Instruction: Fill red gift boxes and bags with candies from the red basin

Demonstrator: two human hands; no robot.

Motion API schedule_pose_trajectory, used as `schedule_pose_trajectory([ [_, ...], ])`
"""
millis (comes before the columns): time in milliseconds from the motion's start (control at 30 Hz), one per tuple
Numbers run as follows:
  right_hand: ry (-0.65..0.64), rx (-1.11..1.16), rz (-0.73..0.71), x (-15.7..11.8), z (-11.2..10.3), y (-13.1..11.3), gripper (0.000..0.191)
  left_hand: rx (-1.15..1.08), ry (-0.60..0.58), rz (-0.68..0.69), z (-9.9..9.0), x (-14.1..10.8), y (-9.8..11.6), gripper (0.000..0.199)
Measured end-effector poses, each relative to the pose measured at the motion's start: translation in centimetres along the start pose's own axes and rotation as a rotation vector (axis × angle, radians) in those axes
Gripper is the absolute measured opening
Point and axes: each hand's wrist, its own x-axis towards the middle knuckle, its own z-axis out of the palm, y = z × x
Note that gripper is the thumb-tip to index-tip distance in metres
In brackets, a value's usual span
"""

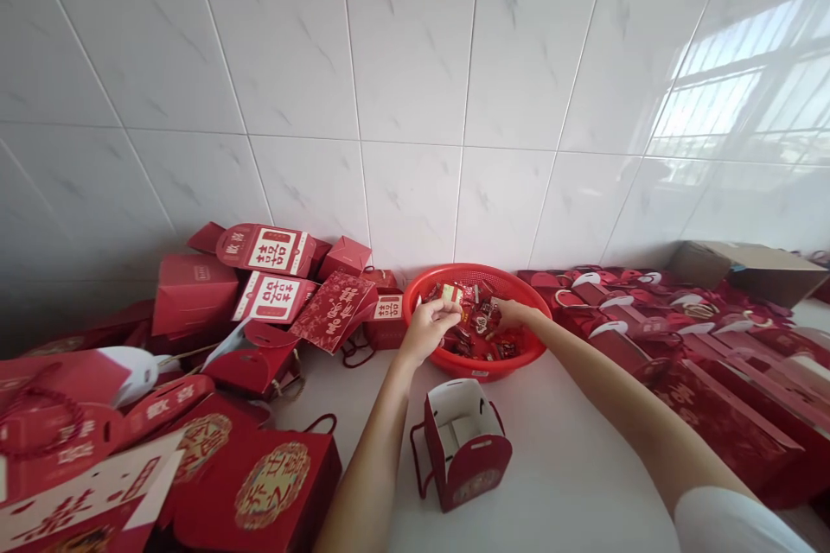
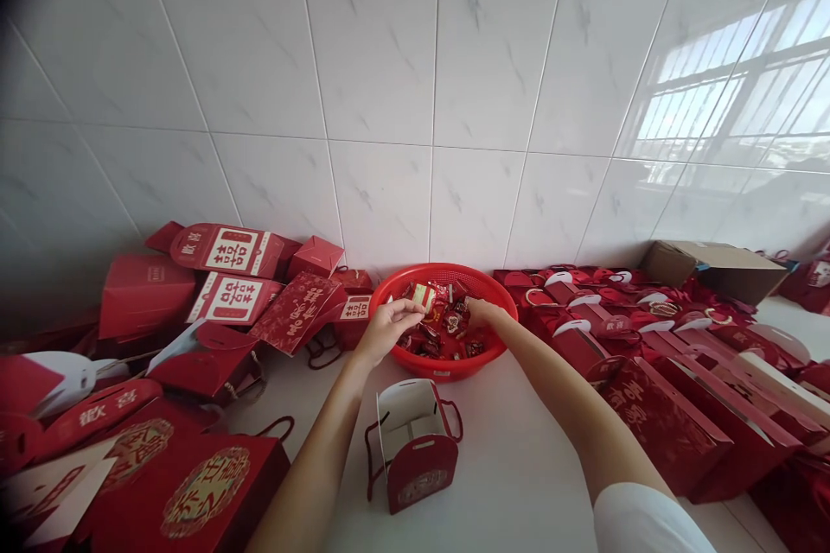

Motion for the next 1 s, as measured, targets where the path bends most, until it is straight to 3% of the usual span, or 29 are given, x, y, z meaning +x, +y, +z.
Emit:
schedule_pose_trajectory([
  [67,0.003,0.019,0.001,-0.1,0.4,-0.3,0.059,0.001,-0.003,0.006,0.0,-0.1,0.1,0.017],
  [267,0.044,0.269,-0.073,-0.5,-0.9,-0.9,0.023,0.000,0.001,0.011,-0.1,-0.1,0.1,0.017],
  [467,0.132,0.500,-0.133,-1.7,-2.1,-0.7,0.023,-0.004,0.000,0.012,-0.2,-0.1,0.2,0.018],
  [667,0.129,0.357,-0.041,0.0,-1.8,-0.6,0.021,-0.010,0.011,0.018,-0.2,0.0,0.1,0.018],
  [867,0.040,0.117,0.065,1.8,-0.1,-1.5,0.036,-0.007,0.023,0.023,-0.3,-0.1,0.2,0.019],
  [1000,-0.055,0.041,0.092,1.7,1.2,-1.7,0.022,-0.034,0.021,0.013,-0.4,-0.1,0.2,0.021],
])
